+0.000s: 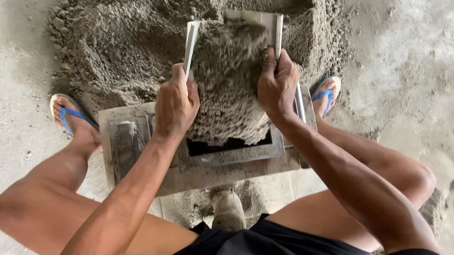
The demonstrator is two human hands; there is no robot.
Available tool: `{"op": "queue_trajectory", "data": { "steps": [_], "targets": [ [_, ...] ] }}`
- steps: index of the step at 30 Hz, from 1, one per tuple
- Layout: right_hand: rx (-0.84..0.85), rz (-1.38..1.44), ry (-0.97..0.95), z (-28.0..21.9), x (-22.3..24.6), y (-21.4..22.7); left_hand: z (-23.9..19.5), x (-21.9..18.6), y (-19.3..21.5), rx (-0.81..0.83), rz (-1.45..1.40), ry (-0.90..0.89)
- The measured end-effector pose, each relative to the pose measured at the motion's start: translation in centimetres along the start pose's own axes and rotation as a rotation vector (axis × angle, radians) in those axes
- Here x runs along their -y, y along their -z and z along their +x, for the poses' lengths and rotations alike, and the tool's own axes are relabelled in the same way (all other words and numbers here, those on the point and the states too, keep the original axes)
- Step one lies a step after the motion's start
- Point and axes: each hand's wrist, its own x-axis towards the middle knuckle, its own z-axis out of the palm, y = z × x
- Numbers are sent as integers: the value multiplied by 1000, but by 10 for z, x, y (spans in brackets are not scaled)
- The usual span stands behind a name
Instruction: The person scoops wet concrete into a metal mold, levels the surface with a straight edge, and taps the mold to settle the material. They then flip the mold to release the formed brick and stack it with others nearby.
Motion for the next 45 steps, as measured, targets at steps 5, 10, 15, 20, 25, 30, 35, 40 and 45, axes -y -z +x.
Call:
{"op": "queue_trajectory", "data": {
  "steps": [5,10,15,20,25,30,35,40,45],
  "targets": [
    [104,163,-15,-4,14,20,-4,11,-9,-6,44,-77],
    [242,-108,81,11,54,58,12,-2,16,-19,67,-157],
    [946,-700,145,-16,89,89,30,9,13,638,304,30],
    [1024,-567,739,-31,58,152,9,-36,49,825,453,-174],
    [1127,-394,730,-35,30,116,-2,-47,64,853,528,-335],
    [1086,-301,243,6,48,111,32,-23,55,777,367,-69],
    [990,-441,105,83,-18,48,93,82,-31,679,425,150],
    [1281,-583,-161,89,-51,-21,102,137,-85,705,355,334],
    [1542,-684,-137,81,-23,-86,124,128,-48,756,279,560]
  ]
}}
